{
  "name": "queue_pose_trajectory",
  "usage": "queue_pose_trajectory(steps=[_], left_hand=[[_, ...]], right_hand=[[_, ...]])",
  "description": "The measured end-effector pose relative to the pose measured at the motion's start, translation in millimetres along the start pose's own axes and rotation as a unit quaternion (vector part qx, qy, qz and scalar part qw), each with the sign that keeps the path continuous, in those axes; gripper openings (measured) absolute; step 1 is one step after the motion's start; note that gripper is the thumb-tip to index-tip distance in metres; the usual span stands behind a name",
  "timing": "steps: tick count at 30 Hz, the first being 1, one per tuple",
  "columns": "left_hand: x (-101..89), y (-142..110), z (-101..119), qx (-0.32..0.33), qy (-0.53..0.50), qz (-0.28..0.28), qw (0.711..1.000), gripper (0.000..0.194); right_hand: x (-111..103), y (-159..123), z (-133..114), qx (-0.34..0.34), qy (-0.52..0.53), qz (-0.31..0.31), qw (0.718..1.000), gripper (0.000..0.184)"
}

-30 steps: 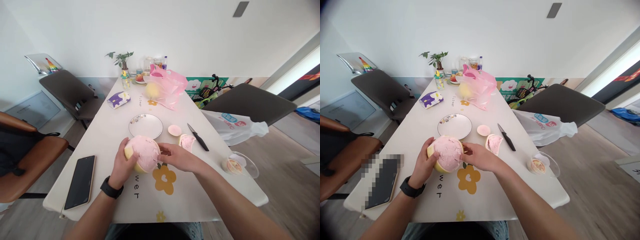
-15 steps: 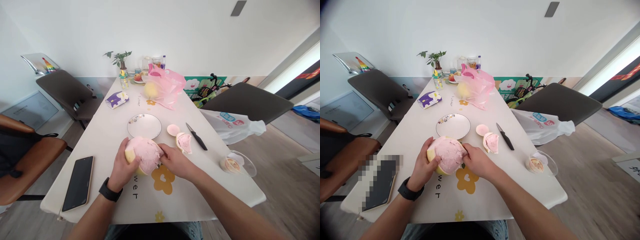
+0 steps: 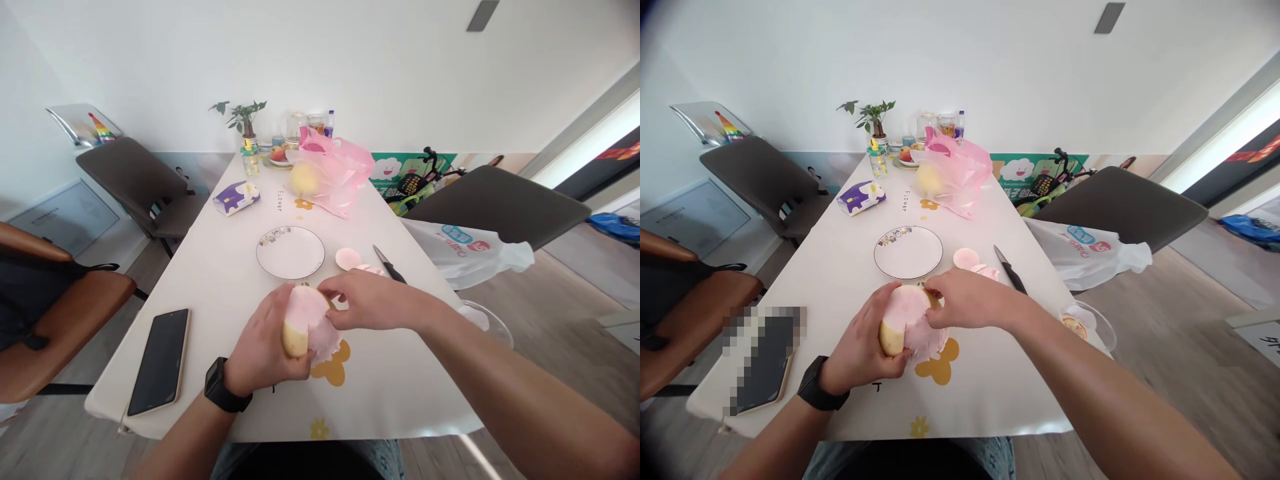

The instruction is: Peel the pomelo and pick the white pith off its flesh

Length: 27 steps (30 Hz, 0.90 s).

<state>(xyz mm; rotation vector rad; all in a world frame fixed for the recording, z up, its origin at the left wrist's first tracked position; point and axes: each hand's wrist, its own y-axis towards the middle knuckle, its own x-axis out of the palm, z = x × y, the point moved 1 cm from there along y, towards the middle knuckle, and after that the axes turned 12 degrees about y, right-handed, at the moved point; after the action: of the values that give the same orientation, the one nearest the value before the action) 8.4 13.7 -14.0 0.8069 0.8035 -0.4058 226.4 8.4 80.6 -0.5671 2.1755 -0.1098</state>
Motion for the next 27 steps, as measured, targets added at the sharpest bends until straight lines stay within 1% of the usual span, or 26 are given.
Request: queue_pose_trajectory(steps=[3,5,8,11,14,17,19,24,27], left_hand=[[2.6,1.0,3.6,0.016,0.018,0.011,1.000,0.099],[4.8,0.4,4.9,0.018,0.021,0.023,0.999,0.098],[7.7,-1.8,5.0,0.008,0.011,0.031,0.999,0.100],[9.0,-4.2,4.2,0.006,0.004,0.035,0.999,0.102],[8.4,-5.2,3.4,0.009,0.005,0.037,0.999,0.102],[7.3,-5.4,2.8,0.004,0.007,0.035,0.999,0.101],[7.5,-5.8,2.8,0.003,0.010,0.033,0.999,0.100],[12.0,-8.9,4.3,-0.017,0.036,0.061,0.997,0.098],[15.2,-11.3,6.6,-0.021,0.047,0.081,0.995,0.099]], right_hand=[[-0.3,0.6,-4.6,0.009,-0.058,-0.025,0.998,0.013],[3.5,1.8,-5.0,0.009,-0.084,-0.017,0.996,0.011],[12.6,3.2,-2.0,-0.003,-0.095,0.007,0.995,0.007],[21.2,3.4,4.1,0.008,-0.078,0.032,0.996,0.013],[25.0,1.0,10.5,0.019,-0.046,0.062,0.997,0.021],[26.0,-3.5,14.6,-0.004,0.005,0.078,0.997,0.019],[28.2,-5.3,15.4,-0.005,0.029,0.092,0.995,0.020],[47.5,-2.9,13.6,0.062,0.015,0.166,0.984,0.027],[58.8,-1.9,17.4,0.071,0.078,0.228,0.968,0.027]])
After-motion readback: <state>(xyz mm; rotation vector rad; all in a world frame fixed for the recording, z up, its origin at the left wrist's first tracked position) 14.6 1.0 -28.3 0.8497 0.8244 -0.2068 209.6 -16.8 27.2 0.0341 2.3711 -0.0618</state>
